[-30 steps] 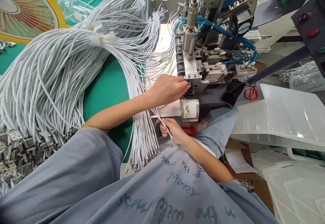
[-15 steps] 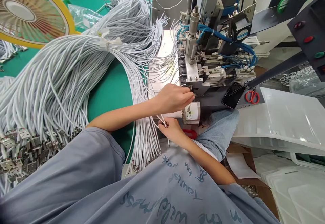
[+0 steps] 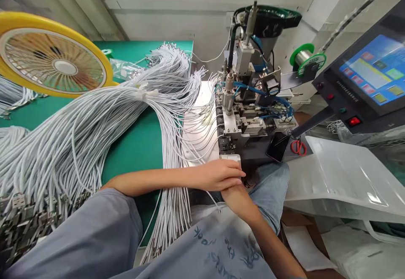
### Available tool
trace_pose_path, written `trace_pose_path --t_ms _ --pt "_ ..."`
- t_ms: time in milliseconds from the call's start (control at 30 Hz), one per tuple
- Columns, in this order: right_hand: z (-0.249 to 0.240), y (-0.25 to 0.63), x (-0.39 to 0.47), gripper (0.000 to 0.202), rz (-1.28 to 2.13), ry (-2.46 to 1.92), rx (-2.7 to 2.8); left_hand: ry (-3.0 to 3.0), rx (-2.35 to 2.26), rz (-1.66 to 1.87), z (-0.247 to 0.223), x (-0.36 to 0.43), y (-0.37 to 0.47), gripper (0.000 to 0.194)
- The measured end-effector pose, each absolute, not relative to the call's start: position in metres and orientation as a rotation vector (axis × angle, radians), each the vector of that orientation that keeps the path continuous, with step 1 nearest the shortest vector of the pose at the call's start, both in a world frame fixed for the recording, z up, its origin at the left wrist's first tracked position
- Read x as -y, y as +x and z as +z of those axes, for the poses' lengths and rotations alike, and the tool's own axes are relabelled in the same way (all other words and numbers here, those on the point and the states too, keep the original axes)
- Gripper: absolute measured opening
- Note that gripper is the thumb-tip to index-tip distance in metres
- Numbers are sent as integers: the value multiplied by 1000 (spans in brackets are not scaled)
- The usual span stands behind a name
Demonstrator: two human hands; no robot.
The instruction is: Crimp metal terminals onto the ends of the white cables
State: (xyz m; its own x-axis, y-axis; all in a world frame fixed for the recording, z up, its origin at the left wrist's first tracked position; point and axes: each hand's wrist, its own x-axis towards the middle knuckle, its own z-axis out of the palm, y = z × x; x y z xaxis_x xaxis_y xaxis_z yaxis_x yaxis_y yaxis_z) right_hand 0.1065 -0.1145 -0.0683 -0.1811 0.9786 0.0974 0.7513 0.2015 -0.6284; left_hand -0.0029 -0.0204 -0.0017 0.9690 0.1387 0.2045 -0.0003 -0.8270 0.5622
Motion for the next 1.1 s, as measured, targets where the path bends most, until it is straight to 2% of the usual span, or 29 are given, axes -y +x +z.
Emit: trace_pose_path --t_ms 267,367,533,667,767,933,1100 --pt "-34 120 99 21 946 -1718 1421 2260 -357 302 -6 5 -5 41" --pt "-34 121 100 19 885 -1673 1232 2212 -406 301 -5 1 -4 39" --pt "-32 122 93 23 780 -1534 947 2079 -415 367 -6 -7 -1 23" --pt "-30 117 85 29 667 -1497 767 1943 -464 493 -11 -17 0 23" --pt "-31 117 82 27 631 -1464 699 1976 -483 608 -8 -22 0 18" --pt "-31 125 85 15 764 -1385 793 2107 -480 826 7 -26 -3 16" --pt "-25 132 83 16 669 -1305 823 2151 -405 818 11 -22 -4 18"
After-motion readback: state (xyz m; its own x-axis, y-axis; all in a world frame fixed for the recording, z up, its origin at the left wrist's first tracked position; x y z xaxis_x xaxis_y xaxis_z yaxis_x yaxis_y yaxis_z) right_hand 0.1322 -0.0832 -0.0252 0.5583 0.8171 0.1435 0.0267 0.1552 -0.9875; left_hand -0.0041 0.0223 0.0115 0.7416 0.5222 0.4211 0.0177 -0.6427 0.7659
